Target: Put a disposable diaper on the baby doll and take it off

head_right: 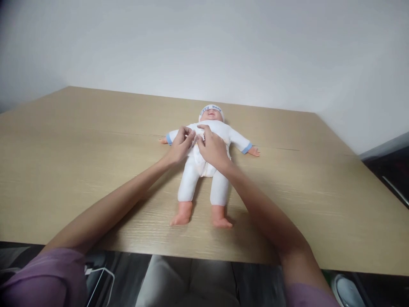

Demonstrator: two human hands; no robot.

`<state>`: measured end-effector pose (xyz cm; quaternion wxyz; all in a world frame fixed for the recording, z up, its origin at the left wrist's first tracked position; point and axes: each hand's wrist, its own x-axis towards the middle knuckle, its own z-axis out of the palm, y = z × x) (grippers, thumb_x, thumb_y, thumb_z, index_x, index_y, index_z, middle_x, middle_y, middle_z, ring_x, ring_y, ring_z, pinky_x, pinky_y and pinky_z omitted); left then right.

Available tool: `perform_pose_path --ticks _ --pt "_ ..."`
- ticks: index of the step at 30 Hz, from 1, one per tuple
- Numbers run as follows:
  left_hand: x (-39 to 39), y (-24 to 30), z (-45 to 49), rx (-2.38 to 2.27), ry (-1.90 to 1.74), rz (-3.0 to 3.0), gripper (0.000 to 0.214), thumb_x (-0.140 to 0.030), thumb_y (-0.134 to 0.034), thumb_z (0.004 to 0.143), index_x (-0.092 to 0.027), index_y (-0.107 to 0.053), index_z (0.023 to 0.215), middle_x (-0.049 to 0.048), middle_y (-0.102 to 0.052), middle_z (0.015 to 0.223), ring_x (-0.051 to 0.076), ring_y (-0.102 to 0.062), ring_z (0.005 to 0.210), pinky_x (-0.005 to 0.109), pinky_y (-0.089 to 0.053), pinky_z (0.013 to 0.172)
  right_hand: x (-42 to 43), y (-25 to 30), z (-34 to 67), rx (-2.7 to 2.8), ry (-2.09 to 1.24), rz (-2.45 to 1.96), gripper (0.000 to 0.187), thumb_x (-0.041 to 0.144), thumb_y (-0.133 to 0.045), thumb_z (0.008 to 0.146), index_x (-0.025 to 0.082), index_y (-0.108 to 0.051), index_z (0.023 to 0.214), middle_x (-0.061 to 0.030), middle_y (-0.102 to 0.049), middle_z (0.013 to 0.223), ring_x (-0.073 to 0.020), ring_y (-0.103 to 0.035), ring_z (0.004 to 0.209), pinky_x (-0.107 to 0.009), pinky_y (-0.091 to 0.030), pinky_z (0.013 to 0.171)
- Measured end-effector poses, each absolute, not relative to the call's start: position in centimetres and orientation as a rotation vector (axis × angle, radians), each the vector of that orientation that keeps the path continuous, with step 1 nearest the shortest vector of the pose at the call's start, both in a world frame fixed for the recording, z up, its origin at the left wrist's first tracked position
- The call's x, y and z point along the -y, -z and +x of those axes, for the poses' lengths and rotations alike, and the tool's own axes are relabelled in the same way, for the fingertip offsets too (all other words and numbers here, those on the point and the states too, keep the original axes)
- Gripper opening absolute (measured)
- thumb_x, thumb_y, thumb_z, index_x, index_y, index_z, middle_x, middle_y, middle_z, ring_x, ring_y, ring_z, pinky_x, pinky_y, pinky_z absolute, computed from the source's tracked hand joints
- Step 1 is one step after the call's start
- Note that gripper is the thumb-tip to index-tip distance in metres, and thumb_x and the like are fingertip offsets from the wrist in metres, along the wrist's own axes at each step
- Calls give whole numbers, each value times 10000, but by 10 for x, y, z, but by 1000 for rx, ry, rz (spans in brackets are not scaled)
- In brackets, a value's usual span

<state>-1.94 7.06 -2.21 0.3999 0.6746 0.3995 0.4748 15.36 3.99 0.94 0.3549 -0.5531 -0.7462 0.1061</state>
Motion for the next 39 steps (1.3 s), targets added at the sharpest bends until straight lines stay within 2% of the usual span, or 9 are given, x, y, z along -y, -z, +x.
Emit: perform_pose_path --ticks 5,9,12,15,20,26,33,35,39 --pt "-70 33 -22 -1132 -1242 1665 319 -467 -704 1020 -255 -477 1091 7 -568 1003 159 -559 827 306 -478 805 -42 -7 154 1846 -280 -1427 451 170 -556 950 225 -605 1394 -12 -673 863 -252 -647 825 -374 -497 835" --pt "-38 16 -27 -1214 -1354 1807 259 -440 -684 1024 -254 -511 1078 35 -625 1089 173 -535 826 338 -479 809 -28 -20 154 1793 -165 -1353 492 53 -474 867 220 -620 1306 -56 -660 978 -258 -654 943 -393 -535 895" --pt "2 3 -38 -1114 -1226 2085 250 -489 -601 1088 -249 -578 1021 60 -694 1055 229 -576 912 404 -503 894 9 -30 160 1835 -106 -1251 355 70 -479 911 244 -651 1168 -99 -672 1120 -269 -672 1052 -421 -570 968" --pt "34 1 -50 -890 -903 2331 290 -489 -545 1127 -251 -667 1016 61 -766 1057 270 -621 1003 466 -490 1004 59 -27 174 1942 -334 -1203 194 177 -577 987 259 -646 1148 -95 -723 1175 -253 -721 973 -402 -609 869" --pt "43 13 -54 -905 -704 2348 272 -478 -564 1111 -249 -679 1021 43 -790 1041 278 -649 993 468 -459 998 95 -3 201 1988 -535 -1440 69 304 -668 1025 252 -683 1068 -43 -788 968 -241 -749 860 -385 -557 798" --pt "26 17 -35 -1243 -699 2347 420 -577 -688 1047 -246 -501 870 6 -693 806 229 -594 724 450 -429 911 77 6 201 1975 -431 -1530 185 365 -701 1044 240 -659 914 -24 -749 825 -235 -697 773 -369 -453 732" --pt "23 23 -36 -1182 -763 2387 443 -541 -661 1062 -233 -513 780 14 -636 775 226 -577 771 434 -423 914 84 27 192 2053 -162 -1486 111 330 -709 1040 239 -737 1098 -107 -722 1116 -300 -706 996 -410 -531 814" --pt "24 25 -37 -1150 -807 2388 399 -522 -641 1072 -234 -550 812 35 -668 856 248 -617 868 452 -444 956 86 30 191 2038 -171 -1465 119 327 -704 1048 242 -737 1126 -115 -716 1172 -314 -708 1058 -433 -560 870" --pt "24 26 -39 -1061 -946 2352 270 -478 -657 1061 -227 -640 965 113 -692 1243 296 -645 1174 469 -488 1066 89 30 189 2029 -175 -1423 152 320 -690 1056 229 -712 1177 -143 -701 1313 -347 -689 1189 -485 -567 991"
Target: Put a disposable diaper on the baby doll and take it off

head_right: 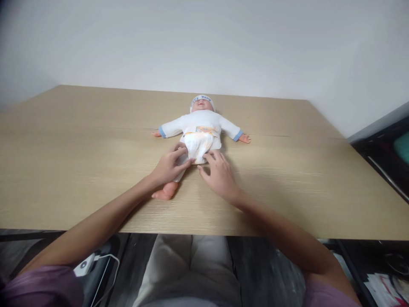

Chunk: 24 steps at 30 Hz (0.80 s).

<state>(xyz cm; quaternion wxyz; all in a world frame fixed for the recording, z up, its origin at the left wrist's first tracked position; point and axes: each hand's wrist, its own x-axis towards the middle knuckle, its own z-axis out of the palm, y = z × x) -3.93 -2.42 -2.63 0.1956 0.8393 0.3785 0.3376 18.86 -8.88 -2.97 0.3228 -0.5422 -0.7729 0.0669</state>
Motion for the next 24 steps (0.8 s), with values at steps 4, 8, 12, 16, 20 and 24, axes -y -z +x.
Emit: perform_pose_path --ticks 4,8,12,16,20,24 --pt "25 24 -39 -1030 -946 2342 249 -468 -639 1070 -228 -645 1004 121 -689 1357 313 -628 1263 481 -480 1136 89 27 185 2009 -233 -1410 141 337 -674 1052 242 -675 1156 -134 -734 1278 -341 -691 1128 -487 -550 985" --pt "26 22 -40 -1039 -886 2347 279 -492 -602 1081 -235 -632 975 87 -710 1080 299 -603 1070 473 -494 1010 86 25 182 1979 -293 -1456 145 375 -672 1040 242 -637 1087 -111 -767 1123 -319 -700 1008 -439 -524 896" --pt "22 28 -39 -1107 -929 2203 268 -498 -692 1007 -236 -639 1028 44 -608 922 274 -569 967 428 -478 900 80 25 183 1837 -406 -1536 227 384 -727 986 246 -620 1130 -84 -789 1056 -277 -716 868 -394 -503 805" --pt "17 35 -38 -1008 -1021 1868 383 -498 -814 911 -234 -558 1016 11 -603 924 208 -547 862 351 -446 804 75 23 192 1662 -498 -1496 328 410 -782 939 260 -577 1147 -63 -816 1125 -249 -739 862 -380 -518 800" --pt "13 34 -40 -1008 -1021 1581 547 -482 -941 803 -240 -531 1074 -3 -632 910 182 -571 811 327 -452 761 74 16 206 1566 -568 -1512 384 471 -862 903 270 -599 1098 -24 -849 1022 -242 -745 845 -390 -525 845" --pt "14 32 -43 -1051 -1006 1508 572 -472 -983 777 -225 -611 1136 21 -708 939 196 -640 842 334 -499 777 77 7 213 1589 -616 -1560 302 478 -872 915 262 -678 999 -23 -872 1004 -223 -729 773 -384 -519 820"
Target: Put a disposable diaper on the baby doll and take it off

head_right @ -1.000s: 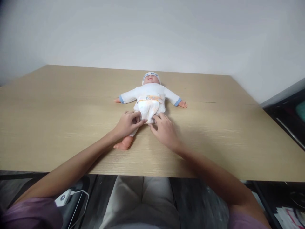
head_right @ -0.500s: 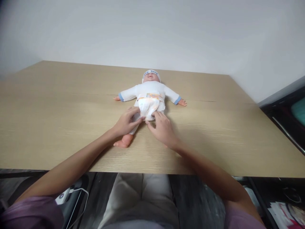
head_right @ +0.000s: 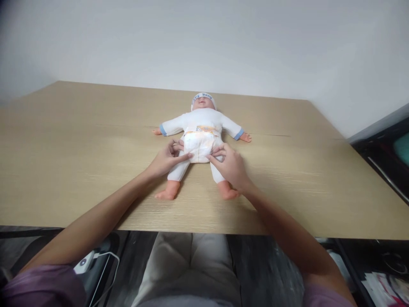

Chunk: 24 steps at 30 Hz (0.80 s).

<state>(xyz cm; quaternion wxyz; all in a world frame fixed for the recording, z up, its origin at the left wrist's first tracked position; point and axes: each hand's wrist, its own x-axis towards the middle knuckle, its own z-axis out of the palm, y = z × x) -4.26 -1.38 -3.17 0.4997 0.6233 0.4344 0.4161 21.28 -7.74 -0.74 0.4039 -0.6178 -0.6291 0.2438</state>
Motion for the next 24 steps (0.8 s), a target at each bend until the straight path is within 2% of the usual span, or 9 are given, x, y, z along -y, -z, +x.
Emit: perform_pose_path --ticks 4,8,16,24 --pt "19 28 -42 -1043 -959 1640 466 -528 -915 870 -194 -726 1133 65 -763 1042 216 -678 900 347 -508 806 82 5 209 1705 -530 -1546 203 450 -810 977 259 -765 1030 -30 -877 1037 -233 -745 799 -379 -516 812" --pt "22 25 -42 -1032 -944 1739 388 -532 -827 956 -180 -772 1109 70 -778 1088 221 -674 938 365 -495 875 83 11 203 1805 -421 -1507 179 415 -778 997 236 -783 1015 -54 -864 1042 -263 -761 898 -385 -520 852" --pt "21 28 -40 -1025 -959 1631 387 -539 -863 923 -183 -737 1014 38 -720 951 198 -620 860 335 -464 800 81 19 201 1793 -395 -1469 164 391 -753 1013 228 -765 1001 -63 -841 1081 -264 -734 930 -397 -524 889" --pt "18 33 -43 -1003 -974 1664 392 -551 -852 951 -187 -749 1050 18 -692 920 169 -570 804 314 -409 745 80 23 201 1779 -385 -1438 133 364 -759 1008 231 -753 1013 -58 -832 1086 -260 -722 917 -401 -532 906"
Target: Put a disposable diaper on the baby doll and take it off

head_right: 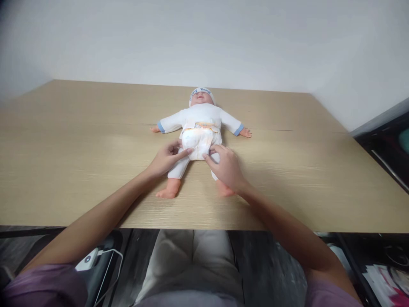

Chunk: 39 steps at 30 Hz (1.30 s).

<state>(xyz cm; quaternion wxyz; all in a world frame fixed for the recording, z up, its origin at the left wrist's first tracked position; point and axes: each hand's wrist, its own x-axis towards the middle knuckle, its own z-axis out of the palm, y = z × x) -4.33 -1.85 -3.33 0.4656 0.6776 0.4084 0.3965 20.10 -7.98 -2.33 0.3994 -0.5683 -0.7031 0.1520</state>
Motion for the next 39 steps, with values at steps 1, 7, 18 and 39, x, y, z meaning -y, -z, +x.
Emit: perform_pose_path --ticks 1,7,18,39 --pt "18 34 -44 -1001 -975 1663 389 -547 -854 952 -186 -749 1051 15 -689 919 164 -565 799 311 -404 741 80 23 201 1782 -382 -1433 130 361 -760 1007 231 -752 1015 -58 -832 1085 -261 -722 918 -404 -534 911" --pt "18 34 -43 -1006 -978 1627 419 -568 -861 941 -183 -763 1073 36 -711 924 172 -573 779 305 -400 697 83 26 201 1797 -278 -1421 111 343 -731 1035 239 -767 1021 -71 -809 1057 -288 -721 990 -451 -543 985" --pt "26 30 -50 -1150 -1079 1702 420 -564 -858 932 -200 -802 1131 93 -817 1101 228 -688 898 369 -548 836 80 35 220 1763 -305 -1333 240 441 -691 1054 241 -804 1120 -90 -682 1105 -237 -654 872 -433 -594 884" --pt "-144 51 -84 -1492 -911 2435 642 -672 -660 946 -167 -671 1341 212 -754 1283 406 -639 1174 509 -460 1087 -71 50 281 1821 90 -1700 451 547 -577 1047 167 -748 1219 -209 -798 1225 -404 -717 1140 -497 -536 1000"
